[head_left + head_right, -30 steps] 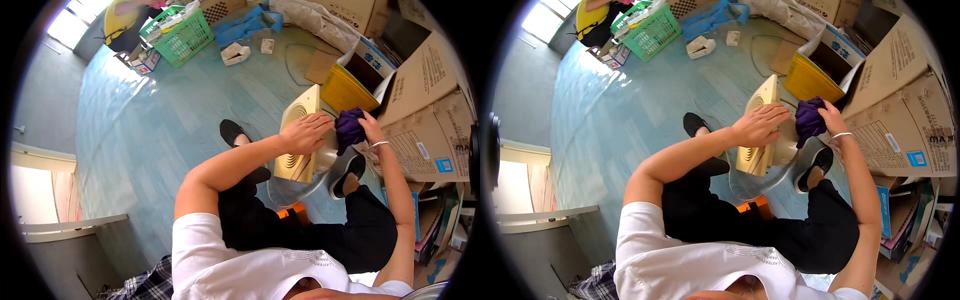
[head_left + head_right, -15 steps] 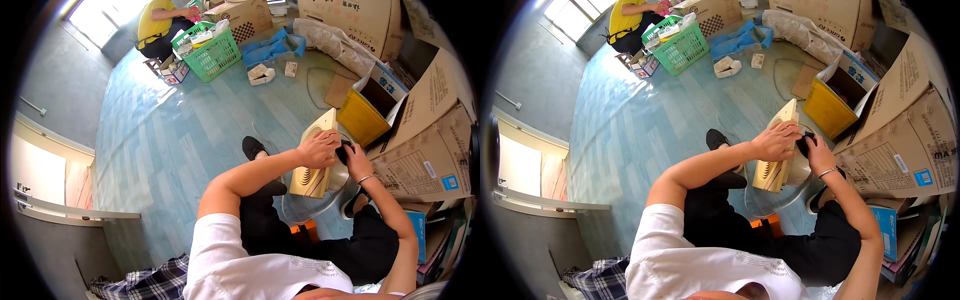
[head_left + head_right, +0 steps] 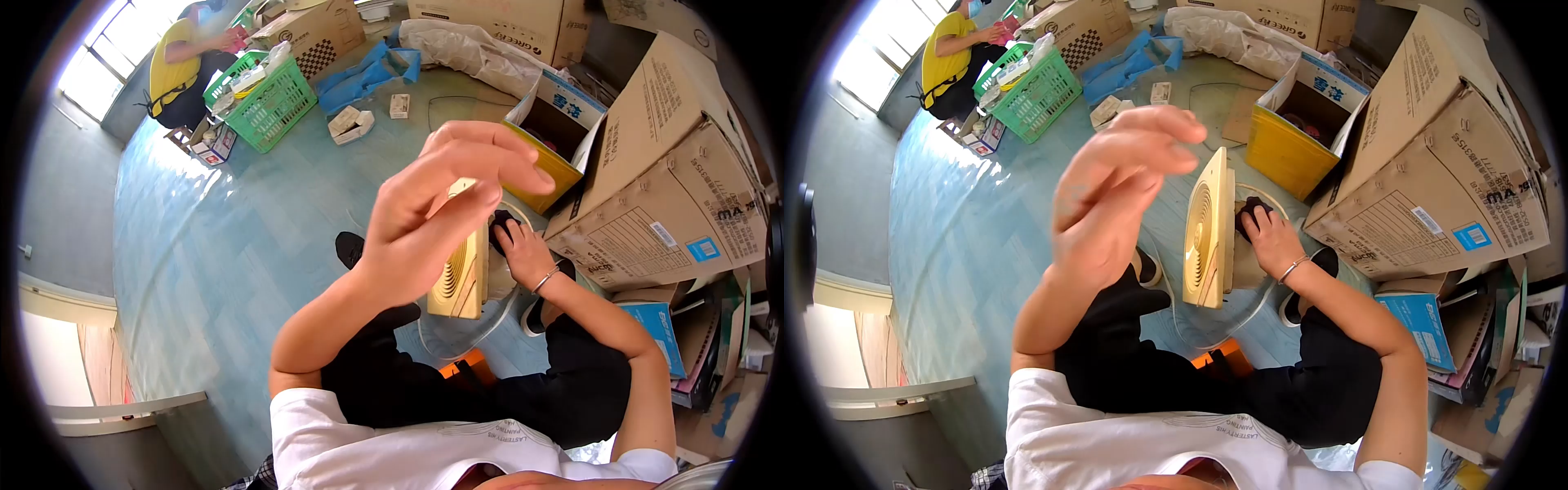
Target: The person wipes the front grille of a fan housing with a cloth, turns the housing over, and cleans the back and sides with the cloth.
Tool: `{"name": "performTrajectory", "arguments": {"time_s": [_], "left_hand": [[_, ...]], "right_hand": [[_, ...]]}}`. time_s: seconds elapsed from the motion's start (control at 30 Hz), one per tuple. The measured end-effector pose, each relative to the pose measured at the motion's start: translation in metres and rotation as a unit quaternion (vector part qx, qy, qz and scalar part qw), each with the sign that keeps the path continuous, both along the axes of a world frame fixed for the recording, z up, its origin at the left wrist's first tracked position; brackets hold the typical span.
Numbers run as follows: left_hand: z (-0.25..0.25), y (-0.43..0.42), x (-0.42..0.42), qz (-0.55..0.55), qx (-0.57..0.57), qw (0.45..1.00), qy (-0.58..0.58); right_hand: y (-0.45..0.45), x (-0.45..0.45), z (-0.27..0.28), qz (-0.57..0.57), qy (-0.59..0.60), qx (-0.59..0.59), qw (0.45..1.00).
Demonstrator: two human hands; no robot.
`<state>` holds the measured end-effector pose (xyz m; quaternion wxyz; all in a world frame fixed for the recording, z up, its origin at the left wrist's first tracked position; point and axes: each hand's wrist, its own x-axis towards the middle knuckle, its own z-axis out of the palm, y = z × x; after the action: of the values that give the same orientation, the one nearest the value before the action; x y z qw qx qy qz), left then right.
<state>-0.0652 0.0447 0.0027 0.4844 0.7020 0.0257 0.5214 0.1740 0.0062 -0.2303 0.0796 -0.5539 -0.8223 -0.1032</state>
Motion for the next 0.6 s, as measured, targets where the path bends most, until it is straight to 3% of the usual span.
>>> {"name": "performTrajectory", "arguments": {"time_s": [0.1,0.23,0.4,0.6], "left_hand": [[0.037,-0.035,-0.017,-0.128,-0.009,0.990,-0.056],[0.055,-0.058,-0.028,-0.176,-0.005,0.982,-0.074],[0.062,-0.068,-0.036,-0.129,-0.001,0.988,-0.082],[0.061,-0.058,-0.040,0.025,0.029,0.997,-0.060]], "right_hand": [[0.002,0.003,-0.002,-0.004,0.003,0.009,1.000],[0.001,0.002,-0.002,-0.007,0.016,-0.030,0.999],[-0.002,0.002,0.001,0.022,0.019,-0.008,1.000],[0.002,0.002,0.002,0.014,0.028,-0.027,0.999]]}}
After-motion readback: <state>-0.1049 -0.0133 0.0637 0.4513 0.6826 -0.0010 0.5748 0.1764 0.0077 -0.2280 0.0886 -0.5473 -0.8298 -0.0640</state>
